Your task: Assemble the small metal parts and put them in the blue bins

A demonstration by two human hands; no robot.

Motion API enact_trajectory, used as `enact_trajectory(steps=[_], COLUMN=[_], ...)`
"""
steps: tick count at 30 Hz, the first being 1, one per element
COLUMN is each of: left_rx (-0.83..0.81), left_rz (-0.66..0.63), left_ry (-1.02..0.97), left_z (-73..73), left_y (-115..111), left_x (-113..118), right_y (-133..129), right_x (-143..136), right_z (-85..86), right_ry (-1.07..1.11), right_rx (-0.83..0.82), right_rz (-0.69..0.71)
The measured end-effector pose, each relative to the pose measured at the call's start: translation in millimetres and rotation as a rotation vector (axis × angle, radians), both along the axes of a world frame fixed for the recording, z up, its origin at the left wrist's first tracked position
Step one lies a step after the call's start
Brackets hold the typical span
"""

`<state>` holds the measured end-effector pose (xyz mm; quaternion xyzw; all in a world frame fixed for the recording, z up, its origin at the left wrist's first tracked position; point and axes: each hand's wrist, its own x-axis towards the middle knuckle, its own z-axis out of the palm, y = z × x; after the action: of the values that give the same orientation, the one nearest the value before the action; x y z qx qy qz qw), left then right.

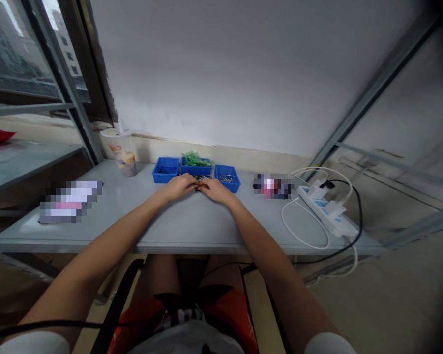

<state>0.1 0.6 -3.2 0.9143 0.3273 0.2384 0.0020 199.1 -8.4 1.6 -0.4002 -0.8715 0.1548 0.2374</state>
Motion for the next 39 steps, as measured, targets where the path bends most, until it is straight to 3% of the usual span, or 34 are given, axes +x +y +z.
enact_trajectory(steps=[5, 21, 33, 39], left_rx=[-0.015, 0.023, 0.061, 0.046], left_rz=[0.084, 0.139, 0.116, 0.040], left_ry=[-0.043, -0.057, -0.055, -0.147], left_z=[0.4, 0.1, -5.8, -4.0], left_y=[-2, 5, 13, 14], left_x=[-1, -6, -10, -12], right_y=[0, -1, 0, -1], right_x=[1, 1, 3, 3], right_z=[2.8, 5.9, 4.5, 5.1], right_ry=[-0.006, 0.029, 0.070, 0.059], right_rx=[0.049, 0.097, 0.111, 0.094], right_rz=[-0.036, -0.049, -0.063, -0.053])
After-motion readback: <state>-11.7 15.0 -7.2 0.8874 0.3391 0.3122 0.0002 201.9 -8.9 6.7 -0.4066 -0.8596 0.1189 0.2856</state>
